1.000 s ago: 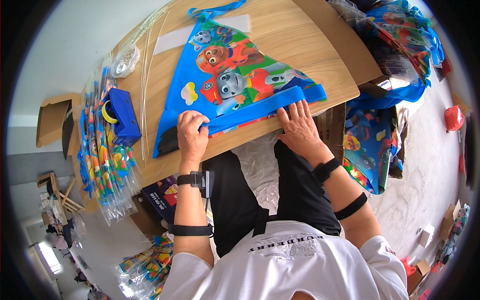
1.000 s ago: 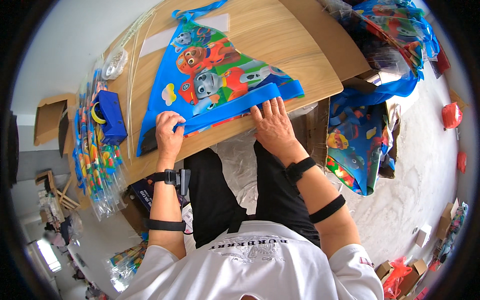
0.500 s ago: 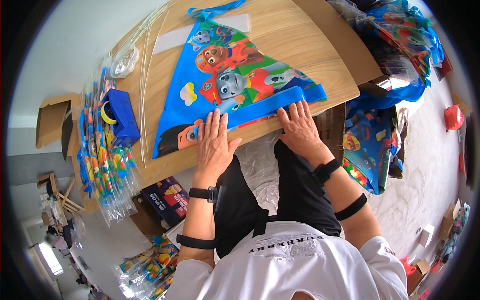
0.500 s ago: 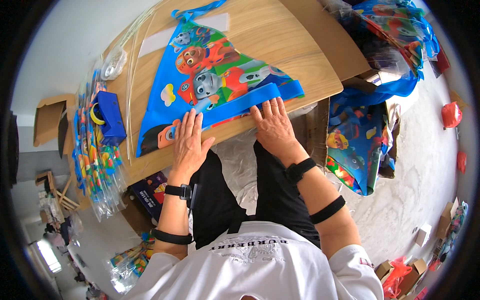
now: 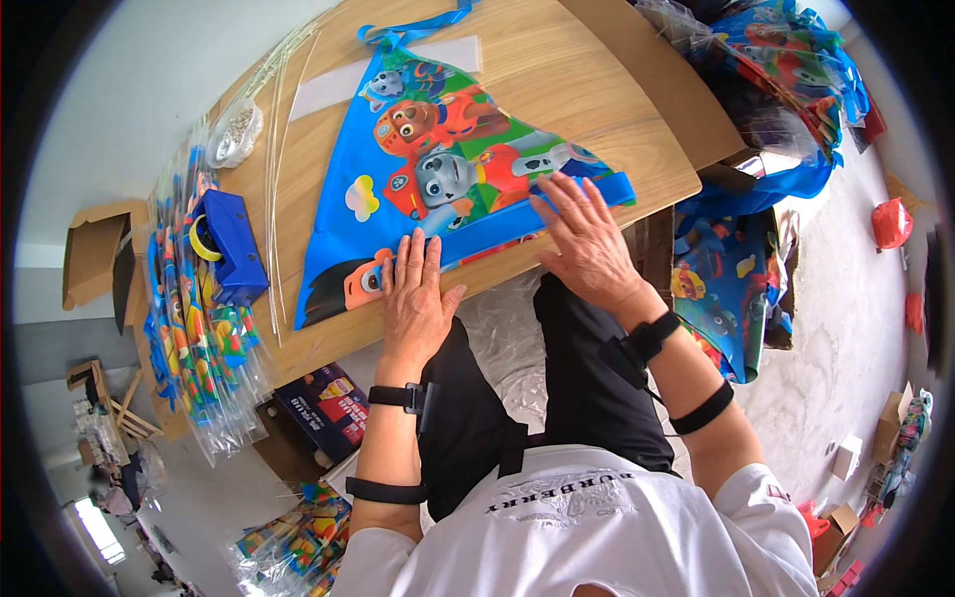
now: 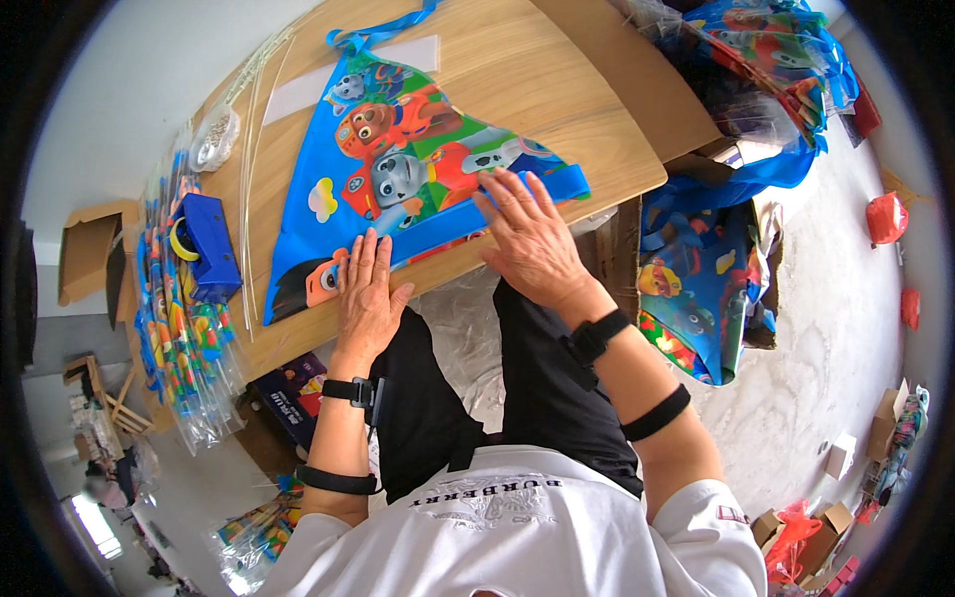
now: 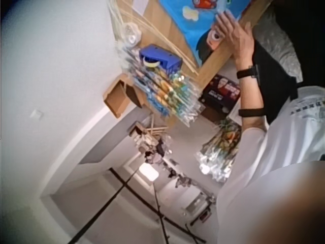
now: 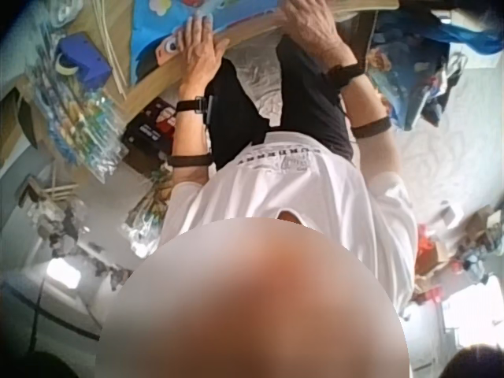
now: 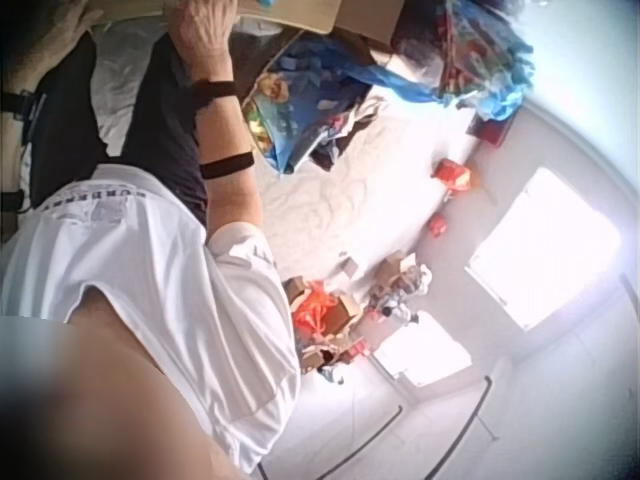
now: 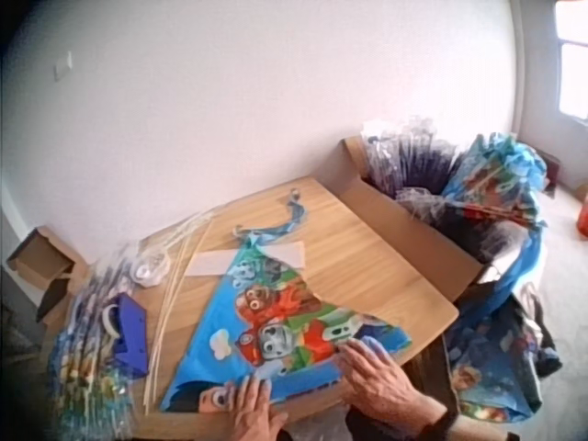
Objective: The person is assembling and packing decorative triangular banners (pennants) into clear plastic sleeves.
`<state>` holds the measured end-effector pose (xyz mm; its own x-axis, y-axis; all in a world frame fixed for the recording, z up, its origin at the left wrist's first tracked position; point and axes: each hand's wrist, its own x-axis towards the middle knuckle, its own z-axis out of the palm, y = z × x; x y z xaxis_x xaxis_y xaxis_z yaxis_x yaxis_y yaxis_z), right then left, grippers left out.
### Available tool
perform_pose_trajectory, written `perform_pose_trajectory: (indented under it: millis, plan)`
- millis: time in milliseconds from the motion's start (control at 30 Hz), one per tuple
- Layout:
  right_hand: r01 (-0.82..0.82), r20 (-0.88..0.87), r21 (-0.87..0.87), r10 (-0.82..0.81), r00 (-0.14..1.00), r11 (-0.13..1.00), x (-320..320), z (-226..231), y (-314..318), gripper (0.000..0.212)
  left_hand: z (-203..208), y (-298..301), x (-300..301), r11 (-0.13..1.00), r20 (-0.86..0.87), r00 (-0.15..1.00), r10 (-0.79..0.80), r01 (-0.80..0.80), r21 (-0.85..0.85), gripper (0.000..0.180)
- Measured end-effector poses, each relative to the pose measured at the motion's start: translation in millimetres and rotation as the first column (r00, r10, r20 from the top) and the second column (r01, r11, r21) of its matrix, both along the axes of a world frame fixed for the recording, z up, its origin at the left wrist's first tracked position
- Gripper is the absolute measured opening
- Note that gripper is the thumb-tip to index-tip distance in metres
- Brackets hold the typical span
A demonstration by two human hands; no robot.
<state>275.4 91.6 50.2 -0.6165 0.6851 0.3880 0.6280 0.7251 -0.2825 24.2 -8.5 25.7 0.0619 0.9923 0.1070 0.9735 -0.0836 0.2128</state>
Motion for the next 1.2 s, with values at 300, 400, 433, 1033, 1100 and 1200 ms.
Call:
perform_pose_trajectory:
  millis: [300, 400, 433, 1033, 1100, 1200]
  plan:
    - [-0.055, 0.201, -0.052, 0.064, 0.978, 0.997, 25, -25, 31, 0.064, -1, -12, -38, 0.994, 0.052, 0.999, 0.01, -0.016, 0.106, 0.055]
    - [-0.081, 0.16, 0.015, 0.078, 0.984, 0.997, 33, -26, 40, 0.052, 1, -10, -45, 0.988, -0.02, 1.0, -0.008, 0.011, 0.154, 0.045]
    - [-0.102, 0.178, 0.049, 0.092, 0.98, 0.994, 36, -28, 44, 0.05, 0, -9, -48, 0.981, -0.101, 0.994, -0.041, 0.059, 0.186, 0.041]
    - [-0.12, 0.158, -0.484, 0.221, 0.962, 0.867, 12, 5, 140, 0.023, 28, 48, -97, 0.994, 0.499, 0.867, 0.009, 0.046, -0.097, 0.016]
    - [-0.071, 0.226, -0.504, 0.211, 0.951, 0.861, 6, 5, 148, 0.024, 30, 53, -96, 0.977, 0.439, 0.887, 0.141, -0.052, -0.209, 0.013]
    - [-0.006, 0.325, -0.517, 0.202, 0.924, 0.856, -4, 6, 155, 0.029, 24, 56, -95, 0.999, 0.307, 0.951, 0.039, -0.028, -0.042, 0.01]
